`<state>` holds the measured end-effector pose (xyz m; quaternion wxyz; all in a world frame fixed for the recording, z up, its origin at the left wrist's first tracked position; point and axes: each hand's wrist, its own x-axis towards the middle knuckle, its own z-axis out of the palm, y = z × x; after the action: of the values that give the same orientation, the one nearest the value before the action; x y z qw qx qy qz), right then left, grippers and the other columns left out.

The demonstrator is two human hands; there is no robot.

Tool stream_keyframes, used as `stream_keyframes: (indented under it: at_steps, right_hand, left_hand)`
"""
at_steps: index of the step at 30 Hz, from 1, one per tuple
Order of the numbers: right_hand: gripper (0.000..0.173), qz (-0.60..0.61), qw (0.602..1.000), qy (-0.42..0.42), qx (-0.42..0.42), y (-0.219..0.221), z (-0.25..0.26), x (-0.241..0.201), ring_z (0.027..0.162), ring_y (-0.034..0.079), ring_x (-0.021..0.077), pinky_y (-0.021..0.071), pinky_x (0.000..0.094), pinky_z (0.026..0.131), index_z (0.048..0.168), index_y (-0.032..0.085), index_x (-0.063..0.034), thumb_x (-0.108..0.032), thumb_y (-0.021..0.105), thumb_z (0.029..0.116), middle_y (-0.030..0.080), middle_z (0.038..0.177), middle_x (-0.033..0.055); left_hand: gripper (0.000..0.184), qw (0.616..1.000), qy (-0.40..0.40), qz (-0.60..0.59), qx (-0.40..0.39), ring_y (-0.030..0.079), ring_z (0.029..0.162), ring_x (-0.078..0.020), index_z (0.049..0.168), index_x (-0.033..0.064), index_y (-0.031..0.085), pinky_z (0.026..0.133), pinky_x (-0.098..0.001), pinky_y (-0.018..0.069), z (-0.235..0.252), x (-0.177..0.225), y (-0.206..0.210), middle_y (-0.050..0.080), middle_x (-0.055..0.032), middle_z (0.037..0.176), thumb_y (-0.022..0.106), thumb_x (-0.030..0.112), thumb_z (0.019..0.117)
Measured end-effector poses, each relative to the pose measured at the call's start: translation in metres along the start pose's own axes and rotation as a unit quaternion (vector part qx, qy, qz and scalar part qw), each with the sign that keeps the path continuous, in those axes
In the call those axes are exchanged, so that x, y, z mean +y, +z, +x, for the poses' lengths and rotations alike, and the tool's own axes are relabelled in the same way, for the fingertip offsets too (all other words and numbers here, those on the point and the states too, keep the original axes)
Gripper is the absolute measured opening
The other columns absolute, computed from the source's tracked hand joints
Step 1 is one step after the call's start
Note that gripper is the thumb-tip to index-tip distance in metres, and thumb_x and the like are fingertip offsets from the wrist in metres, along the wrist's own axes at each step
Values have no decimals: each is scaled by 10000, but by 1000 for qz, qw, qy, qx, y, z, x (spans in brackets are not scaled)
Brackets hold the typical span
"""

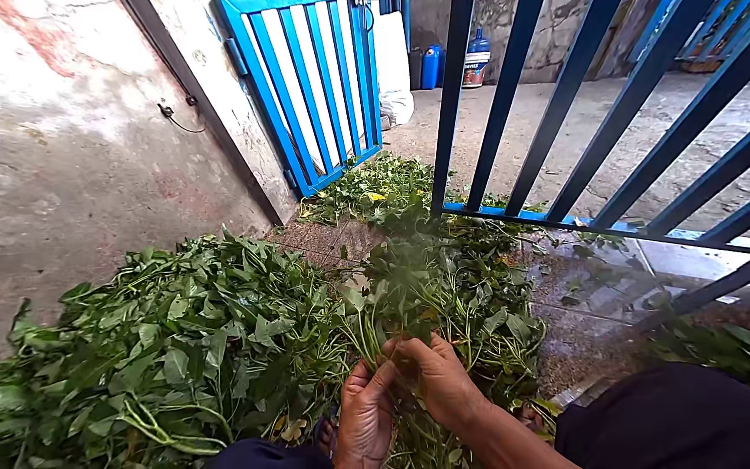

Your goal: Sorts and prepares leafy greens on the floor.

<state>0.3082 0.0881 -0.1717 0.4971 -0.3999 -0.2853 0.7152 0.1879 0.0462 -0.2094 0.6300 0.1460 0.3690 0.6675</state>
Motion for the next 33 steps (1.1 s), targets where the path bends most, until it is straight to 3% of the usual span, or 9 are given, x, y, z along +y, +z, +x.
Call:
stream_keyframes:
  at_steps: [2,6,9,13,16,22,28,30,33]
  right_hand:
    - [111,31,999,-9,-17,-2,-1,5,813,703,224,593,355,764,1066,571,61,-13,549,985,711,913,182]
    - [90,-64,993,-95,-41,-19,-9,13,739,643,143,560,319,752,1003,619,1,-28,550,952,652,792,54]
    - [157,-339,937,-68,-47,-59,-15,8,740,629,144,539,320,698,1038,638,-35,-146,613,930,638,813,46]
    - [813,-635,760,97,-100,-70,-18,-5,1418,412,434,363,612,1138,1502,407,63,-403,691,899,467,1483,274]
    - [661,-600,792,-47,-103,-45,-23,12,1378,472,403,402,594,1118,1380,573,38,-466,606,952,528,1435,252]
    - [306,-689,698,-182,-72,-77,-23,52,1317,567,369,409,573,1118,1118,694,29,-160,510,962,663,1286,206]
    - [437,-764,613,127,-157,-120,-31,38,1394,468,378,345,586,1125,1315,615,19,-254,371,1077,584,1400,213]
    - [441,-723,652,152,-172,-123,-27,36,1374,486,387,368,596,1104,1280,622,35,-250,349,1083,593,1379,227]
    - [359,-481,855,138,-134,-132,-25,36,1074,640,266,494,471,943,1171,649,22,-202,421,1007,673,1109,167]
  left_hand:
    - [173,999,-16,-35,26,729,766,-251,1130,-97,656,623,-340,613,1,2,1,717,-280,1059,590,-17,992]
    - [95,993,28,-10,118,694,660,-211,1027,-62,613,591,-327,611,4,5,5,698,-184,838,539,-2,1028]
    - [81,979,89,35,179,702,660,-210,1036,-66,608,591,-336,618,10,16,-4,703,-161,819,550,-9,1026]
    - [56,971,116,122,168,723,667,-251,999,-110,628,589,-354,632,6,16,-4,717,-202,823,591,-70,982]
    - [53,973,109,160,127,726,693,-259,982,-116,640,628,-360,635,4,2,3,721,-212,834,614,-72,966]
    - [109,955,187,119,198,693,619,-196,967,-68,620,567,-325,615,2,27,-2,696,-134,768,551,-6,1025]
    - [77,945,181,105,251,702,608,-203,989,-81,611,543,-308,613,5,29,-11,696,-141,762,551,-41,1015]
    - [92,950,151,88,258,703,613,-204,1018,-71,600,543,-316,617,6,28,-13,692,-140,774,540,-3,1034]
    - [123,949,122,54,284,709,656,-192,1072,-26,563,589,-337,631,9,34,-17,683,-113,797,491,75,1076]
